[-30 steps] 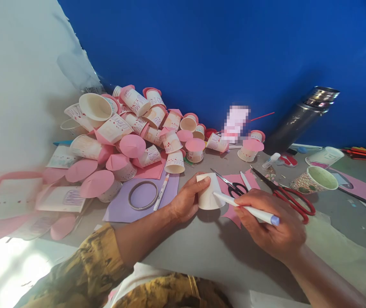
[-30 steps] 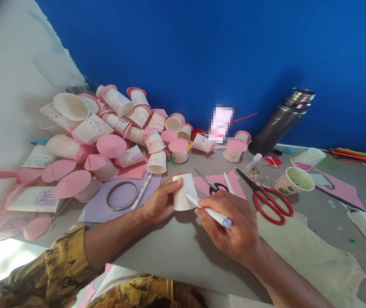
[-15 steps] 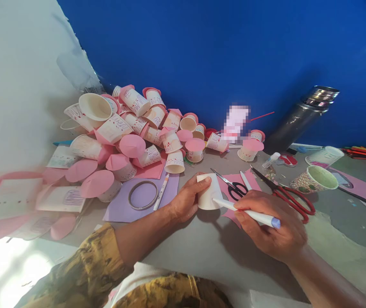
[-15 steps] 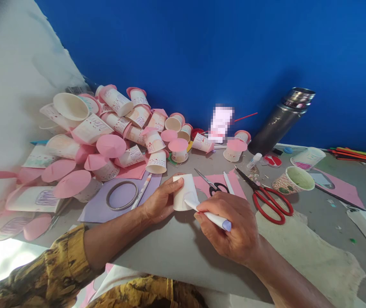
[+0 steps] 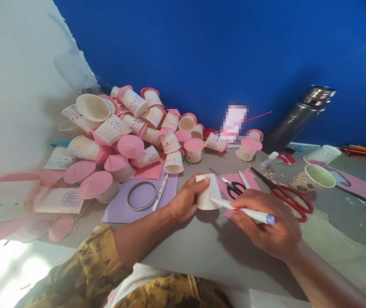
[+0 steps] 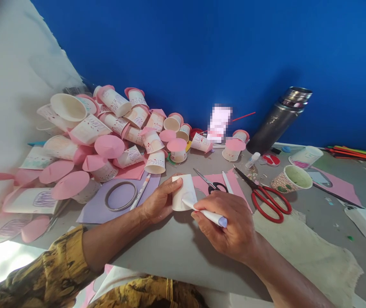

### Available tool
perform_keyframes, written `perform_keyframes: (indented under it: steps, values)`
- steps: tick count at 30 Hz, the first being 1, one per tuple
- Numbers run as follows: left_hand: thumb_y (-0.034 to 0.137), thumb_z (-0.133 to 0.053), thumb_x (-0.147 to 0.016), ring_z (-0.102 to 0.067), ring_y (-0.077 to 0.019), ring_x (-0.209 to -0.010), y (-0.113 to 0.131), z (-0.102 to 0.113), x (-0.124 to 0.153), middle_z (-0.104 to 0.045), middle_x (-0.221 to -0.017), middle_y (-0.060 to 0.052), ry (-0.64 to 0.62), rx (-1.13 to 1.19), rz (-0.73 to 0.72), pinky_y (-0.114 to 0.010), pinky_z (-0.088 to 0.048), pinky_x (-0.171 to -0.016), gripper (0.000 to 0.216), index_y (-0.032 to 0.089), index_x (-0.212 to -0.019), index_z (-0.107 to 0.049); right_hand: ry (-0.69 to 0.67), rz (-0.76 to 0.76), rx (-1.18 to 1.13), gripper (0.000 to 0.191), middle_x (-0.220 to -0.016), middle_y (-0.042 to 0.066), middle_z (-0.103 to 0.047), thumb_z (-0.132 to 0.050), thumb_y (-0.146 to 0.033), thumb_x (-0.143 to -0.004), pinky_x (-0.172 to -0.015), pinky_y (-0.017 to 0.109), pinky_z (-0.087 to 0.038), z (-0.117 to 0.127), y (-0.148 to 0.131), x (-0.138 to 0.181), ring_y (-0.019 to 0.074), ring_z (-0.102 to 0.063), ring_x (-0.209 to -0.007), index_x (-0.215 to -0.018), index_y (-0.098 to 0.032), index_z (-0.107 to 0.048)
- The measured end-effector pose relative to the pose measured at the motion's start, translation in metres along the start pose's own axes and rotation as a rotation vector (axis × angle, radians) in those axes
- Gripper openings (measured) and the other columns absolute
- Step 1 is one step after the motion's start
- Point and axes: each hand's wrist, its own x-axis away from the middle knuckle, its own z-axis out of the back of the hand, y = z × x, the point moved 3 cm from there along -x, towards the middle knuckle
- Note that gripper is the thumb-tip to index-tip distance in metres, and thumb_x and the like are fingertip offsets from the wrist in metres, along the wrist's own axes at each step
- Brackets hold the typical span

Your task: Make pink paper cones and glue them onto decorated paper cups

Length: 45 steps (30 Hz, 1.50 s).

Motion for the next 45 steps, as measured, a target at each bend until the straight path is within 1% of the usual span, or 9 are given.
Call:
perform_keyframes:
  steps: [8, 13, 16, 19, 23, 29, 35, 41, 45]
  values:
    - [0.043, -0.09, -0.064, -0.061, -0.0163, -0.072, 0.0003, -0.0018, -0.0001, -0.066, -0.081, -0.003, -0.009, 0.028, 0.018, -0.028, -0.05, -0.066, 0.05, 0.015, -0.097, -0.065, 0.059, -0.023, 0.05, 0.009, -0.064, -0.002, -0.069, -0.061, -0.015, -0.093, -0.051, 0.027, -0.05, 0.0008, 0.0039, 0.0023, 0.0155, -0.065, -0.054, -0.095, -0.023, -0.064]
    - [0.043, -0.091, -0.063, -0.059, -0.0143, -0.068, -0.0002, -0.0012, -0.0003, -0.064, -0.077, 0.0, -0.008, 0.029, 0.028, -0.026, -0.049, -0.062, 0.05, 0.016, -0.094, -0.063, 0.033, -0.028, 0.012, 0.008, -0.065, -0.002, -0.069, -0.06, -0.016, -0.094, -0.052, 0.028, -0.05, -0.0004, 0.0023, 0.0031, 0.0157, -0.064, -0.055, -0.095, -0.023, -0.063]
    - [0.044, -0.091, -0.062, -0.058, -0.0142, -0.068, 0.0, -0.0013, -0.0005, -0.065, -0.077, -0.001, -0.009, 0.033, 0.025, -0.027, -0.049, -0.062, 0.052, 0.016, -0.096, -0.064, 0.052, -0.064, 0.078, 0.005, -0.061, -0.003, -0.067, -0.061, -0.018, -0.094, -0.051, 0.026, -0.048, 0.0018, 0.003, 0.0033, 0.0139, -0.061, -0.05, -0.093, -0.022, -0.064]
    - [0.044, -0.092, -0.061, -0.058, -0.014, -0.067, 0.0006, -0.0019, -0.0002, -0.065, -0.077, -0.001, -0.014, 0.036, 0.022, -0.026, -0.049, -0.062, 0.053, 0.016, -0.097, -0.065, 0.082, -0.087, 0.132, 0.004, -0.061, -0.003, -0.068, -0.062, -0.019, -0.093, -0.051, 0.026, -0.048, 0.0042, 0.0033, 0.0038, 0.0125, -0.059, -0.048, -0.091, -0.022, -0.064]
    - [0.043, -0.091, -0.063, -0.058, -0.014, -0.069, 0.0009, -0.0027, 0.0, -0.065, -0.077, -0.001, -0.026, 0.039, 0.022, -0.025, -0.049, -0.061, 0.051, 0.016, -0.097, -0.065, 0.061, -0.054, 0.102, 0.006, -0.063, -0.003, -0.069, -0.06, -0.019, -0.094, -0.051, 0.027, -0.048, 0.0031, 0.0015, 0.0043, 0.0144, -0.063, -0.052, -0.091, -0.023, -0.064]
    - [0.042, -0.09, -0.064, -0.058, -0.0137, -0.067, -0.0002, -0.0022, -0.0007, -0.065, -0.078, -0.001, -0.037, 0.038, 0.015, -0.025, -0.048, -0.061, 0.05, 0.016, -0.098, -0.066, 0.135, -0.104, 0.144, 0.004, -0.061, -0.004, -0.069, -0.065, -0.018, -0.091, -0.056, 0.025, -0.051, 0.0062, 0.0047, 0.0056, 0.013, -0.064, -0.051, -0.09, -0.022, -0.065]
    - [0.042, -0.09, -0.065, -0.058, -0.0137, -0.068, -0.0004, -0.0028, 0.0001, -0.063, -0.078, -0.001, -0.045, 0.026, 0.009, -0.025, -0.047, -0.061, 0.046, 0.017, -0.095, -0.065, 0.068, -0.061, 0.098, 0.007, -0.062, -0.003, -0.069, -0.06, -0.019, -0.094, -0.051, 0.026, -0.047, 0.0024, 0.0021, 0.0038, 0.0137, -0.064, -0.053, -0.089, -0.023, -0.063]
    - [0.044, -0.089, -0.065, -0.057, -0.0142, -0.069, 0.0004, -0.0014, 0.0001, -0.063, -0.077, -0.001, -0.047, 0.022, 0.013, -0.026, -0.047, -0.062, 0.048, 0.017, -0.097, -0.066, 0.145, -0.094, 0.161, 0.005, -0.062, -0.004, -0.07, -0.065, -0.018, -0.091, -0.052, 0.024, -0.049, 0.0049, 0.006, 0.0067, 0.0116, -0.062, -0.05, -0.089, -0.023, -0.064]
    - [0.043, -0.089, -0.065, -0.057, -0.0144, -0.068, -0.0005, -0.0009, -0.0007, -0.063, -0.076, -0.001, -0.045, 0.033, 0.015, -0.026, -0.047, -0.061, 0.046, 0.017, -0.096, -0.066, 0.132, -0.098, 0.141, 0.005, -0.063, -0.005, -0.07, -0.065, -0.018, -0.091, -0.053, 0.022, -0.049, 0.0045, 0.0057, 0.0066, 0.01, -0.061, -0.048, -0.088, -0.022, -0.065]
